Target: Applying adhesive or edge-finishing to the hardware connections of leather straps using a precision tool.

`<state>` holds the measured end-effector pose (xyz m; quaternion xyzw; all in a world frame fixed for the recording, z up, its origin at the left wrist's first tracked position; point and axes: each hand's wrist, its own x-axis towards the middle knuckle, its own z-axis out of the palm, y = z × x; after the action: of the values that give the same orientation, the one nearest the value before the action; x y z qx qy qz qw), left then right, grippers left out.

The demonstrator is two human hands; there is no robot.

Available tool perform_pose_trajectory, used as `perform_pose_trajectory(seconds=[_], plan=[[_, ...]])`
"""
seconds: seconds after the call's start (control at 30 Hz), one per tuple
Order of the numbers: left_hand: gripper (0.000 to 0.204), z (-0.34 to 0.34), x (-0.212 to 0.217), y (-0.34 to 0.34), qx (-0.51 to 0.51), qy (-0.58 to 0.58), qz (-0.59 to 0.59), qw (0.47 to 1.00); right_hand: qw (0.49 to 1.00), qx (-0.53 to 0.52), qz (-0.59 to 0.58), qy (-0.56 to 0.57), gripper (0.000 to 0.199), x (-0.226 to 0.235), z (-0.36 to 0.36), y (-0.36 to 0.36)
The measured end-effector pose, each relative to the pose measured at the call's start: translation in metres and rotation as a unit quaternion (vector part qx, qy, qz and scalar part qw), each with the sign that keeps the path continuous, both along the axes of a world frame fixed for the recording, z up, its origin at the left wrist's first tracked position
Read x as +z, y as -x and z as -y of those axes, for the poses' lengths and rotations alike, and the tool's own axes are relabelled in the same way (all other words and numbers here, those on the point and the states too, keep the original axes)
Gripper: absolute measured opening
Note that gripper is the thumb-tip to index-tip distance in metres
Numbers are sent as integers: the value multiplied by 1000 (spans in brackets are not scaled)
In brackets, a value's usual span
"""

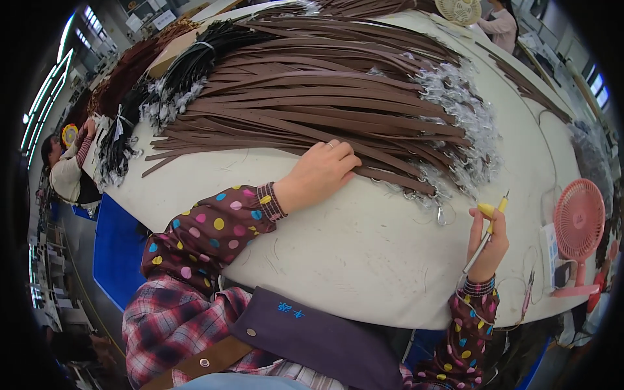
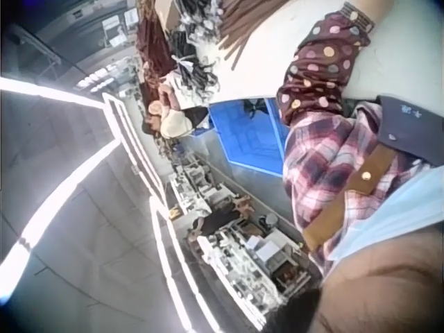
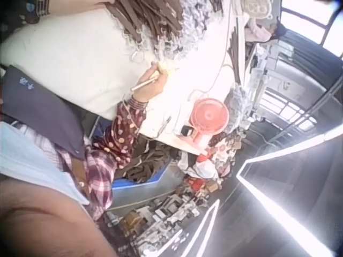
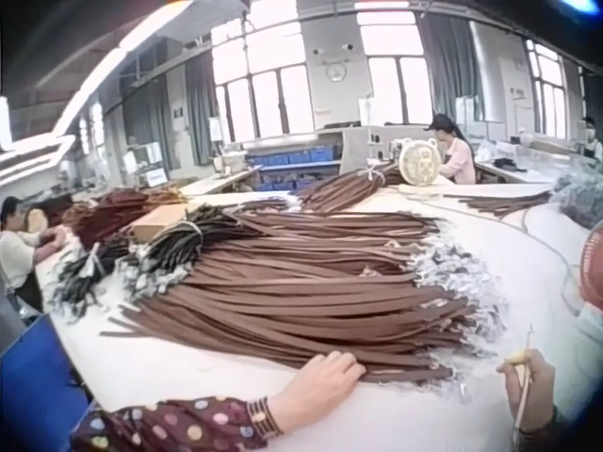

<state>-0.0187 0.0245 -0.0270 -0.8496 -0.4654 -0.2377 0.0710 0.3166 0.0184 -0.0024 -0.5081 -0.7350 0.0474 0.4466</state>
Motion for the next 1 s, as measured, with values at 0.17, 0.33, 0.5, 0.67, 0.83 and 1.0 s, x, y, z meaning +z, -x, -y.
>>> perform_pose_trajectory(seconds=[0.17,0.33,0.5,0.67,0.83,1.0], plan=[[11,3,-3,0,-10,-21,-16,1000,1000,16,13,-11,11,-3,-1,0],[14,24,10,-4,-38,0,14,999,999,32,21,-24,14,-7,2,4],[16,50,13,5,-127,136,-27,982,990,125,68,-6,24,3,16,27],[28,63,32,3,-189,98,-2,977,961,264,86,-14,41,16,17,54],[21,64,33,3,-163,42,41,985,944,309,107,33,39,0,22,53],[23,63,82,74,-80,141,25,987,969,228,51,84,34,-4,34,41]])
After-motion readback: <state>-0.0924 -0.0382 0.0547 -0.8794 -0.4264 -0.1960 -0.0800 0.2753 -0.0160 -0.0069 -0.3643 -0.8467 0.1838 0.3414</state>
